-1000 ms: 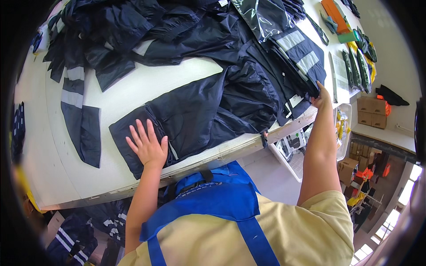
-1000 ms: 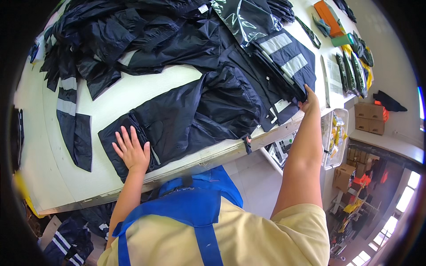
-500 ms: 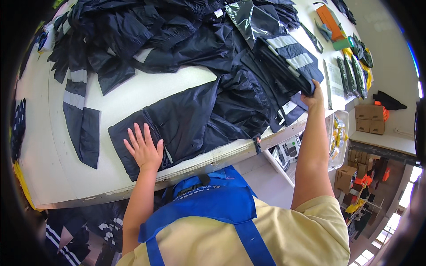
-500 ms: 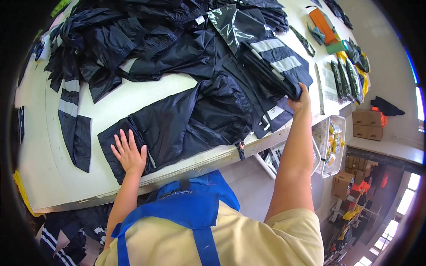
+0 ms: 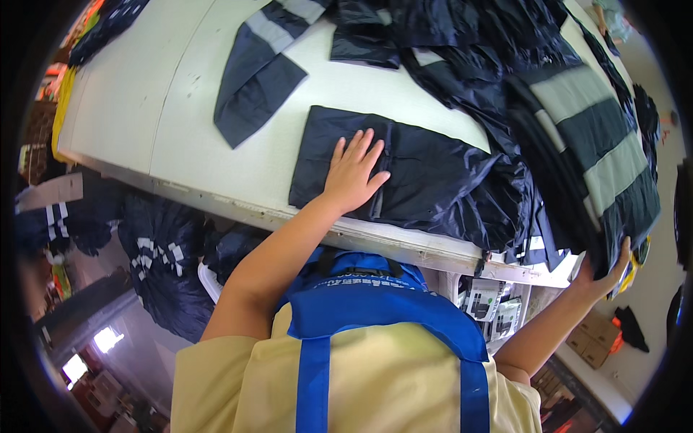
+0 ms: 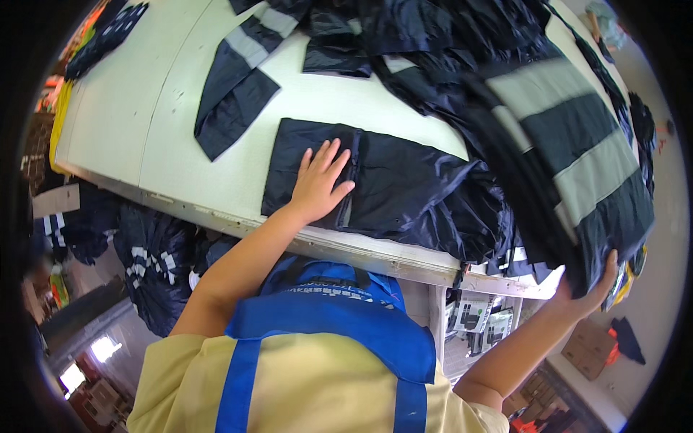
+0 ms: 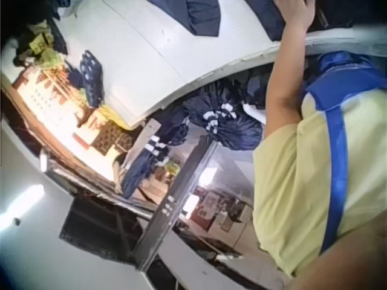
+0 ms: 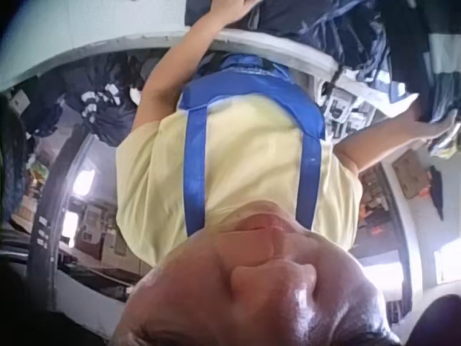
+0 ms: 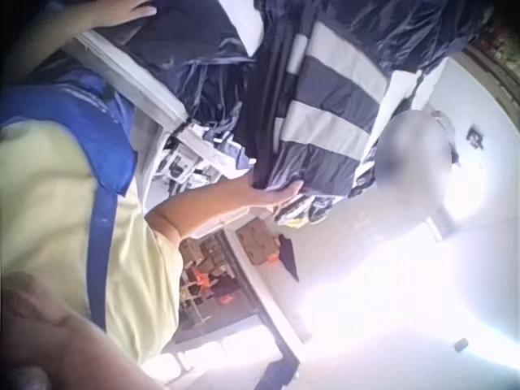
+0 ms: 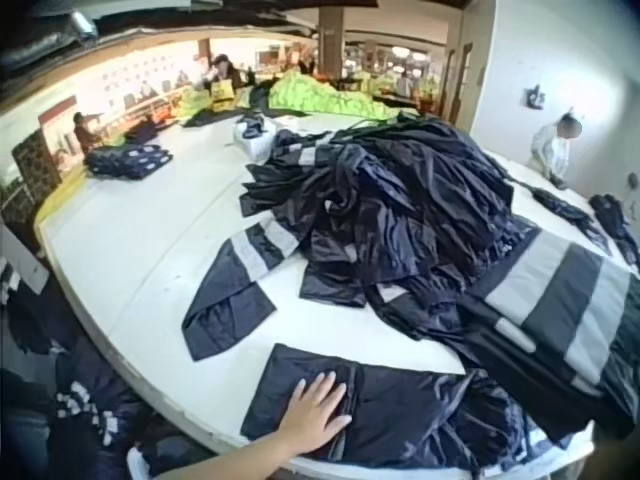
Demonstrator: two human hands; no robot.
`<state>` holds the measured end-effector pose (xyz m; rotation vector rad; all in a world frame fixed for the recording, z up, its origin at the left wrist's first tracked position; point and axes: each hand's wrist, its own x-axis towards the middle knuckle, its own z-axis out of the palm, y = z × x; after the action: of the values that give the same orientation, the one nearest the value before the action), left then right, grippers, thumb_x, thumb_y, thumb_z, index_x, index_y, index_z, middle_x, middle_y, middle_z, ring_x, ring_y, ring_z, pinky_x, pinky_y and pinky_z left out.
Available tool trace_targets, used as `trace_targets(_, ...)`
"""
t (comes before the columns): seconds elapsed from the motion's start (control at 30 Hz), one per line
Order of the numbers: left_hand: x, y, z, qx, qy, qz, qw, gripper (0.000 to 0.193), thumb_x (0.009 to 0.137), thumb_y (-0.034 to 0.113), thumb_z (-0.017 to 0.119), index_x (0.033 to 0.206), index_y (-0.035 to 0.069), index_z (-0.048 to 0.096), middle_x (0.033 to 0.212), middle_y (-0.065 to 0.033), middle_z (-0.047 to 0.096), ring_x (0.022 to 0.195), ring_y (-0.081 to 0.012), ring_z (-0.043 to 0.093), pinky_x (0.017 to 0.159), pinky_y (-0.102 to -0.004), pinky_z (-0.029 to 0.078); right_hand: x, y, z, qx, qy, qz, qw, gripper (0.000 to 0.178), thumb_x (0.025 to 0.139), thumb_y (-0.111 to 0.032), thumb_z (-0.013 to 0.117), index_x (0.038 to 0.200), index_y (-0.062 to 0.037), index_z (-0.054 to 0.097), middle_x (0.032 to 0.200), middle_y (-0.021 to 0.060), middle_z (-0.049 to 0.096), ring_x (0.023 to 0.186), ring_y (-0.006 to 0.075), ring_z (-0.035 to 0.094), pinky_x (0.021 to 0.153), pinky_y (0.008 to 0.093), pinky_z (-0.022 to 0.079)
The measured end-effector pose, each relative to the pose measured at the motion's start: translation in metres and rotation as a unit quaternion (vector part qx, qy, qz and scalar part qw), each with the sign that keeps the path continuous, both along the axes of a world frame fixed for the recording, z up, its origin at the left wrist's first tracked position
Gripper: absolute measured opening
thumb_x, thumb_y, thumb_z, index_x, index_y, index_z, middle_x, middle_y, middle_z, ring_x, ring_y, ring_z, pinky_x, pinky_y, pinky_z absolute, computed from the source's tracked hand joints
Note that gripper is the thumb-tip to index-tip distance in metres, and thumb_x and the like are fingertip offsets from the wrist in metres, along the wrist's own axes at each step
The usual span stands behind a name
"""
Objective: The person folds a dark blue jacket with reflective stripes on a white table. They smooth the fabric, fold the sleeves, and fold the body into a compact rectangle. The person then places the folded jacket into a clear plastic bag and sets it aside.
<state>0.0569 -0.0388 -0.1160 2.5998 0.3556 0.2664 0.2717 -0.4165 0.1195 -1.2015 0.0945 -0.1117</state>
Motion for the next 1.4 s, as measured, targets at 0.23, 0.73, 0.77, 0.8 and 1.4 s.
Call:
trace_targets(0.23,-0.071,0.082,0.085,-0.798,-0.063,0.265,0.538,0.066,0.096,0.058,0.034,0.139,0.009,0.042,0.132,-0.012,0.052,0.122,-0.0228,0.05,0.1,-0.0398,0.04,-0.084,0.189,-0.118,-0.112,0.137,0.302,0.937,0.03,0.085,-0.009,0.062,0.111,-0.003,0.049,0.098,0.0072,0.059,0.089,0.0158,0.059,0.077,0.0305,0.049)
trace_targets(0.73,-0.056,0.044,0.02,0.077,0.1,-0.019,0.992,0.069,0.081,0.056,0.061,0.143,0.039,0.035,0.156,-0.0183,0.004,0.141,-0.0477,0.003,0.111,-0.0619,0.008,-0.082,0.182,-0.186,-0.428,0.088,0.375,0.818,0.04,0.088,-0.005,0.059,0.126,0.0008,0.048,0.116,0.0122,0.057,0.098,0.0162,0.056,0.086,0.0276,0.045)
trace_targets(0.77,-0.055,0.042,0.028,0.075,0.111,-0.02,0.991,0.07,0.08,0.053,0.064,0.142,0.037,0.038,0.156,-0.0192,0.005,0.14,-0.0496,0.003,0.111,-0.0617,0.007,-0.067,0.163,-0.191,-0.427,-0.042,0.268,0.863,0.042,0.087,-0.013,0.064,0.125,-0.0002,0.051,0.113,0.0119,0.057,0.092,0.0162,0.056,0.081,0.0275,0.046)
trace_targets(0.8,-0.055,0.044,0.033,0.075,0.095,-0.018,0.992,0.069,0.078,0.046,0.07,0.14,0.035,0.041,0.157,-0.0154,0.006,0.141,-0.0463,0.003,0.111,-0.0618,0.007,-0.046,0.144,-0.189,-0.37,-0.034,0.194,0.908,0.047,0.086,-0.017,0.065,0.126,0.0005,0.05,0.115,0.015,0.056,0.097,0.0202,0.055,0.085,0.0312,0.045)
trace_targets(1.4,0.097,-0.012,0.075,0.193,0.213,-0.488,0.824,0.092,0.06,0.055,0.077,0.142,0.042,0.036,0.157,-0.0101,0.01,0.144,-0.0398,0.004,0.108,-0.067,0.001,0.095,0.079,-0.04,-0.386,0.177,0.35,0.835,0.045,0.075,-0.012,0.07,0.115,0.0039,0.055,0.097,0.014,0.065,0.081,0.0198,0.066,0.076,0.0302,0.054)
